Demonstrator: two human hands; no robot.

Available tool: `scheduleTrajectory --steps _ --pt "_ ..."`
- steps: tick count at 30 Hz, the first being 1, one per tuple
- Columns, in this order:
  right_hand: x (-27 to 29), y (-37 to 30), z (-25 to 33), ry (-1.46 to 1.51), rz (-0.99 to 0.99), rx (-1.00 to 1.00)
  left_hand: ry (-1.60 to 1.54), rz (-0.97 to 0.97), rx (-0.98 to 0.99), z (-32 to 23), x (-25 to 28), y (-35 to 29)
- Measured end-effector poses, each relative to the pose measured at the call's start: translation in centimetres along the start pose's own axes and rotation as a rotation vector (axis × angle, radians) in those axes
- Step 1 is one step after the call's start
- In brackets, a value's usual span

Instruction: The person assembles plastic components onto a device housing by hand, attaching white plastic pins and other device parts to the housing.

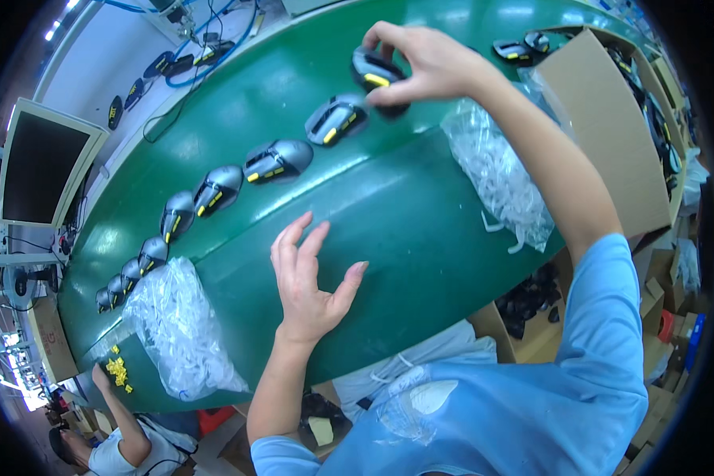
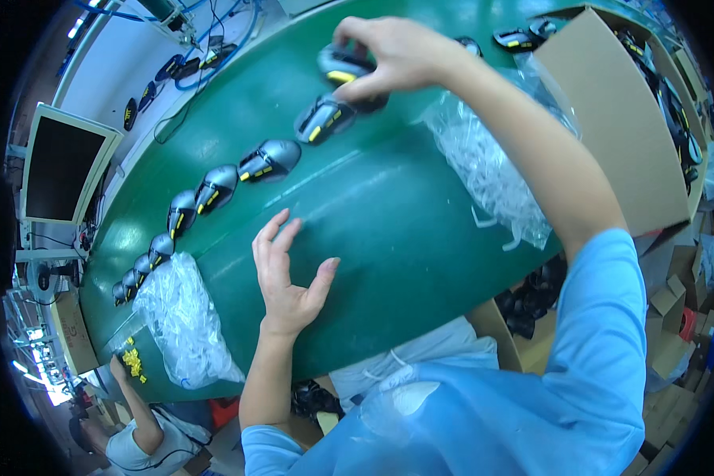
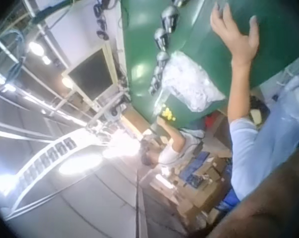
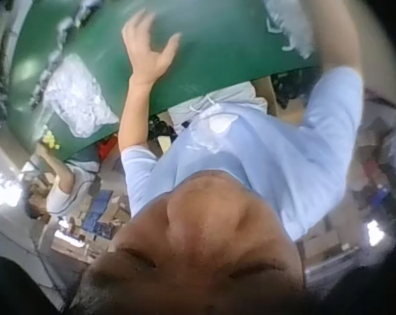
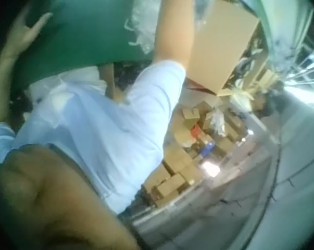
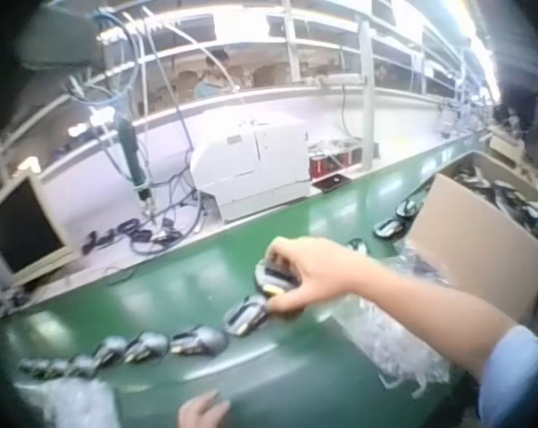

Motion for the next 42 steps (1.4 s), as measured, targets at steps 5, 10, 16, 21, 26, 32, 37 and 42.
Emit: scheduleTrajectory --steps 5,10,16,21,26,32,37,42 --pt "-9.8 -11.6 12.9 0.469 -0.228 0.198 -0.179 -0.079 -0.058 -4.0 -2.0 -1.7" --pt "-14.4 -18.0 12.1 0.613 -0.092 -0.143 -0.661 0.219 0.272 -2.2 -4.7 -6.2" --pt "-12.3 -25.1 2.9 -0.011 -0.163 -0.263 -0.915 0.431 0.49 1.7 -2.9 -5.5" --pt "-12.5 -25.5 4.0 -0.114 -0.163 -0.297 0.111 0.363 0.387 -1.6 -1.5 -4.2" --pt "-10.8 -22.7 9.7 0.13 -0.374 -0.083 0.197 0.228 -0.163 -5.1 -1.7 -3.1" --pt "-11.3 -22.5 12.1 0.309 -0.427 -0.039 0.201 0.358 0.478 -4.2 -3.0 -1.8" --pt "-13.8 -22.7 12.0 0.494 -0.357 -0.051 0.182 0.363 0.119 -4.4 1.2 -1.7" --pt "-15.6 -20.5 13.9 0.531 -0.304 -0.02 0.311 0.372 -0.123 -2.9 -1.5 -1.8"
Point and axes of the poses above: each hand's wrist, its own y-axis towards the middle knuckle, its own x-axis out of the back of the hand, z = x × y, the point moved 7 cm from there along y, towards the middle knuckle, and after that the axes turned 15 degrees about z, right-handed, at the moved point
